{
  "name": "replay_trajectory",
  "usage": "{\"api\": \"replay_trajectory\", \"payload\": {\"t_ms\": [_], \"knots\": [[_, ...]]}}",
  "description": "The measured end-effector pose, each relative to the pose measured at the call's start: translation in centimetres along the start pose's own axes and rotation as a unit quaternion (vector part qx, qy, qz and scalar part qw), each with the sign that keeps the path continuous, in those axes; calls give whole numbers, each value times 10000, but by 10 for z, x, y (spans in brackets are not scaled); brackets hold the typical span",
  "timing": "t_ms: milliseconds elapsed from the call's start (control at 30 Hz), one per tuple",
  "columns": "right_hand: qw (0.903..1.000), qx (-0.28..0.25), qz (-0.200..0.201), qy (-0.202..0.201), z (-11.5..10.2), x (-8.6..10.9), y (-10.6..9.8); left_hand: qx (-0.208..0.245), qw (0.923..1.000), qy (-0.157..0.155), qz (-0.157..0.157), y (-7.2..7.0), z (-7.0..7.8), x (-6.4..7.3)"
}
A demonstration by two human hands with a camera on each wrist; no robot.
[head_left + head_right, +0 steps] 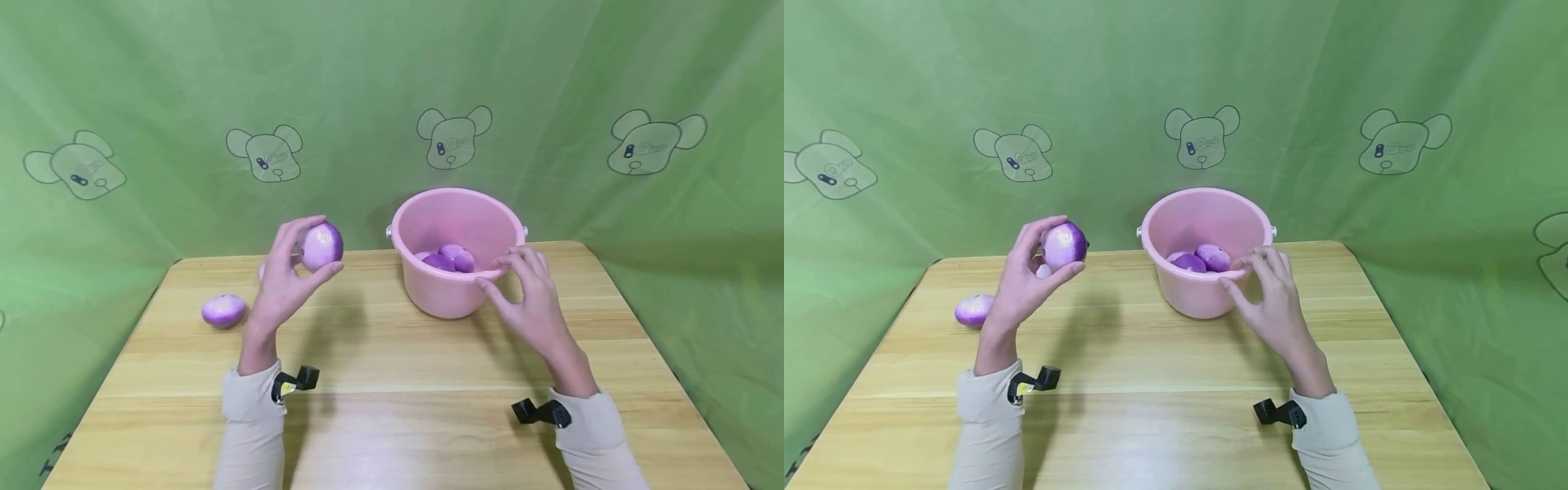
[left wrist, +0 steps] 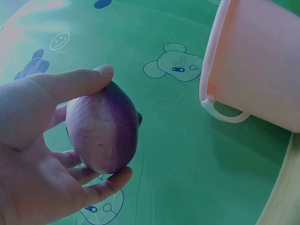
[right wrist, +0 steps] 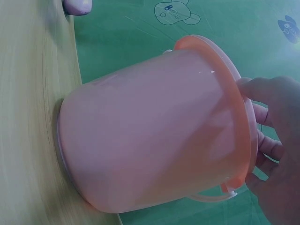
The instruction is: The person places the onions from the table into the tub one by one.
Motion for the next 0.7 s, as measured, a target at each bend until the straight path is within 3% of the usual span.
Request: {"api": "replay_trajectory", "payload": {"t_ms": [267, 700], "knots": [[10000, 7, 16, -13, -1, 0, -1, 592, 9980, 176, 135, 9, 1, -3], [10000, 8, -15, 5, -1, 1, -1, 1155, 9920, 344, 376, 16, 4, -2]]}}
Point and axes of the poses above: each hand's wrist, its own x-axis away from the middle knuckle, its own y-axis out of the palm, z = x × y, the point moved 5 cm from there along -x, towards the middle knuckle, and after that the axes turned 7 degrees about -x, right-handed, at the moved point
